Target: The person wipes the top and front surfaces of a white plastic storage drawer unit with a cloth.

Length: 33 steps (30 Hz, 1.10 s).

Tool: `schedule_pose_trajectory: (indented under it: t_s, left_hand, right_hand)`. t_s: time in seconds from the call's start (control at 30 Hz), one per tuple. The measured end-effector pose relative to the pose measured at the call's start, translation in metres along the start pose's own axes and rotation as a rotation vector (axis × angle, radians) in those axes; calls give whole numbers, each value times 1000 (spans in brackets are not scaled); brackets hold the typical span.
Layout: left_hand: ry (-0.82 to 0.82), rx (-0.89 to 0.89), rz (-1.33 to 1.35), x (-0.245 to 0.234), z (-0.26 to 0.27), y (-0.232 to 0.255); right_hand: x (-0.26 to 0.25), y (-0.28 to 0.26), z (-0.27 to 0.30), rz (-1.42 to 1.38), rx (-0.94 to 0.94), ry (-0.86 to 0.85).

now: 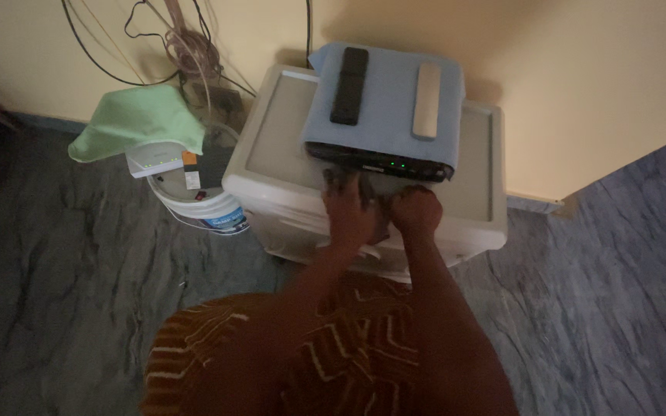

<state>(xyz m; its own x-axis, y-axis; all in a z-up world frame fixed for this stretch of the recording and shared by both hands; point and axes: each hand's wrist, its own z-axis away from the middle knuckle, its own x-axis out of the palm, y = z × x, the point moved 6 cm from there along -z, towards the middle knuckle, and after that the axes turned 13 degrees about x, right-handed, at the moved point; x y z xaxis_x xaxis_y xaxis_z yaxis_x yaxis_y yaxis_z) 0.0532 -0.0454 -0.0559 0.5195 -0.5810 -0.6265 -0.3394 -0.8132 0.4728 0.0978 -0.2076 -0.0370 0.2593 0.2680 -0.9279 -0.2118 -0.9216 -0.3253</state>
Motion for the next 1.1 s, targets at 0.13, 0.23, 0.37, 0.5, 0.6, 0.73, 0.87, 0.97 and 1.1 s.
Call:
schedule_pose_trajectory:
  t_s: [0.13, 0.23, 0.37, 0.5, 0.6, 0.73, 0.87, 0.97, 1.1]
  left_hand:
    - [20, -129, -6, -13, 7, -51]
    - [128, -177, -218, -30, -4, -100]
    - [131, -473, -354, -35, -23, -153]
    - [152, -591, -422, -33, -35, -157]
    - [-76, -623, -429, -40, -38, -142]
    - [-198, -613, -424, -51, -42, -125]
    - [-153, -558, -507, -52, -44, -124]
    - [-116, -506, -481, -44, -37, -130]
    - [-74, -449, -553, -37, -40, -135]
  right_hand:
    - [14, 8, -1, 63, 79, -133]
    - [5, 4, 2, -95, -72, 122]
    - [10, 7, 0, -66, -60, 133]
    - [11, 7, -4, 0, 7, 6]
    - [3, 6, 2, -89, -62, 147]
    - [7, 6, 4, -100, -131, 214]
    - [6, 10, 0, -118, -41, 143]
    - [3, 10, 7, -165, -25, 143]
    - [6, 12, 2, -202, -37, 175]
